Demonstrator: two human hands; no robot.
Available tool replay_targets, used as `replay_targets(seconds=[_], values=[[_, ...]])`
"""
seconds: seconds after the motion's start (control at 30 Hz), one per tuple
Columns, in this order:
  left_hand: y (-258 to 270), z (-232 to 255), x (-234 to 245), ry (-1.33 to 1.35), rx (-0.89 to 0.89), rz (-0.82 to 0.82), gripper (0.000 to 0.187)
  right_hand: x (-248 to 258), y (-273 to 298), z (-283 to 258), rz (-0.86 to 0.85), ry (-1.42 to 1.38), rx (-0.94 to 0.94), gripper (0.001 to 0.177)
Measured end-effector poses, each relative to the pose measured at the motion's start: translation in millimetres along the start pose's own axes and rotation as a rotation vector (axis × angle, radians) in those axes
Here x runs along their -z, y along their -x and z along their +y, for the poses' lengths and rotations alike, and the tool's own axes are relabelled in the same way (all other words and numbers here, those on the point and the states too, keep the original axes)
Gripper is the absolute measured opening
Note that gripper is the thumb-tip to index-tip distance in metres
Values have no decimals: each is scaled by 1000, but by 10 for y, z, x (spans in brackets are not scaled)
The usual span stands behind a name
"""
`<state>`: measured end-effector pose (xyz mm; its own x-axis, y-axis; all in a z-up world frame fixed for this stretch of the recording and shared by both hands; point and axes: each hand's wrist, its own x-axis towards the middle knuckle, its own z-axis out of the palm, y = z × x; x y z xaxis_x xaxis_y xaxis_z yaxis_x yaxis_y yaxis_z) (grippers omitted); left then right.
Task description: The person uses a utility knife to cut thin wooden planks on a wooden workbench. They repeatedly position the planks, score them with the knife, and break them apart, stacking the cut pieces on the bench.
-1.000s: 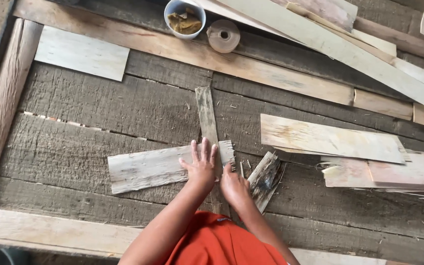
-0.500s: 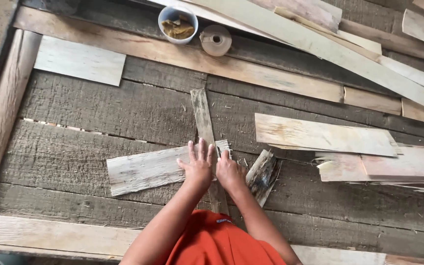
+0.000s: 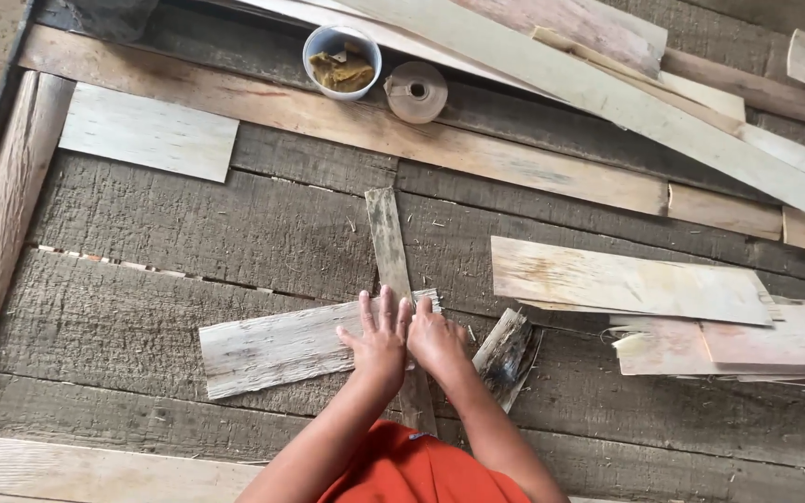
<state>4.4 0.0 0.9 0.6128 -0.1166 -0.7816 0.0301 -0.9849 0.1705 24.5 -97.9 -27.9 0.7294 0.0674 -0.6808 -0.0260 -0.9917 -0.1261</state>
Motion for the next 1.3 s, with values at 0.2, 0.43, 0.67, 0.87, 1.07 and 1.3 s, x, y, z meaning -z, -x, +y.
replay_targets(seconds=[0.2,0.43,0.67,0.87,1.07,1.3], values=[[-255,-25,-216,32,-12,-1,76,-125,51,94,-30,70,4,33],[-138,-28,-179,-10,-28,-6,99,-449,284,262,-23,80,-25,41],[-72,-33,-184,-16,-33,85,107,-665,532,375,26,-171,-77,36],[-170,-57,-277,-3,-46,112,108,-864,591,395,24,-171,-74,28],[-218,-47,-306,-4,-41,117,109,-928,541,421,8,-166,-81,33],[-120,-38,-235,2,-42,121,107,-601,750,292,-4,-303,-60,33]])
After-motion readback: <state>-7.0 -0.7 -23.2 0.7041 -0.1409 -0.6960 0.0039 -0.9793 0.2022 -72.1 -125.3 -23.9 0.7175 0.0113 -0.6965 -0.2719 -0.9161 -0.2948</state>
